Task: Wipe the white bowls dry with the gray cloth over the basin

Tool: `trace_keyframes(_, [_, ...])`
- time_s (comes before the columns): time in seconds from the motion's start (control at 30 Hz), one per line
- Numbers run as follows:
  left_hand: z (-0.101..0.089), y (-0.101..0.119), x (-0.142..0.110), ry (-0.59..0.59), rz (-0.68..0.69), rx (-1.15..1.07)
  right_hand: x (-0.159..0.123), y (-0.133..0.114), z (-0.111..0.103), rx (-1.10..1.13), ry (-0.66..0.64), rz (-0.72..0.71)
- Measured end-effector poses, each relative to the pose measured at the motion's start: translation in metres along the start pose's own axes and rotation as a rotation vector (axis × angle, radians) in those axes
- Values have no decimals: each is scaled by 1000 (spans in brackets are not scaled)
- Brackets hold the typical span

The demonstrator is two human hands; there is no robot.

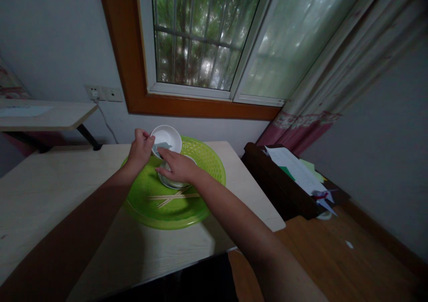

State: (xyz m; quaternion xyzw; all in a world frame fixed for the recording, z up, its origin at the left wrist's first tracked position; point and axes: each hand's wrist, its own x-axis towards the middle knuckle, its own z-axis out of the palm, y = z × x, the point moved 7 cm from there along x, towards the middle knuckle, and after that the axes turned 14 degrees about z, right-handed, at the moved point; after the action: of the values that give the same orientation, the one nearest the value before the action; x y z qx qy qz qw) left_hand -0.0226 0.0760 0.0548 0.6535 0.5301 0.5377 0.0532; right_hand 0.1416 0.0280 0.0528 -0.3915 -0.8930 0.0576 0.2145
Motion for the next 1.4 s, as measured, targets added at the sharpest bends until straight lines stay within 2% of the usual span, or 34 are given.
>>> trace_keyframes(0.27, [9, 2, -2, -108, -35, -50, 2, -2, -2, -150, 68, -75])
trace_keyframes(0.47, [18, 1, -3, -204, 28, -65, 1, -2, -9, -219, 110, -57])
trace_keyframes(0.77, [10, 3, -1, -116, 46, -89, 4, -4, -12, -235, 151, -19])
trace_keyframes(1.03, [4, -2, -1, -48, -31, -125, 1, 2, -16, -48, 144, 22])
trace_keyframes(1.23, [3, -4, 0, -35, -43, -98, -1, -1, -12, -57, 77, -81])
trace_keyframes(1.4, [4, -3, 1, -43, -30, -97, -2, 0, -9, -105, 63, -105])
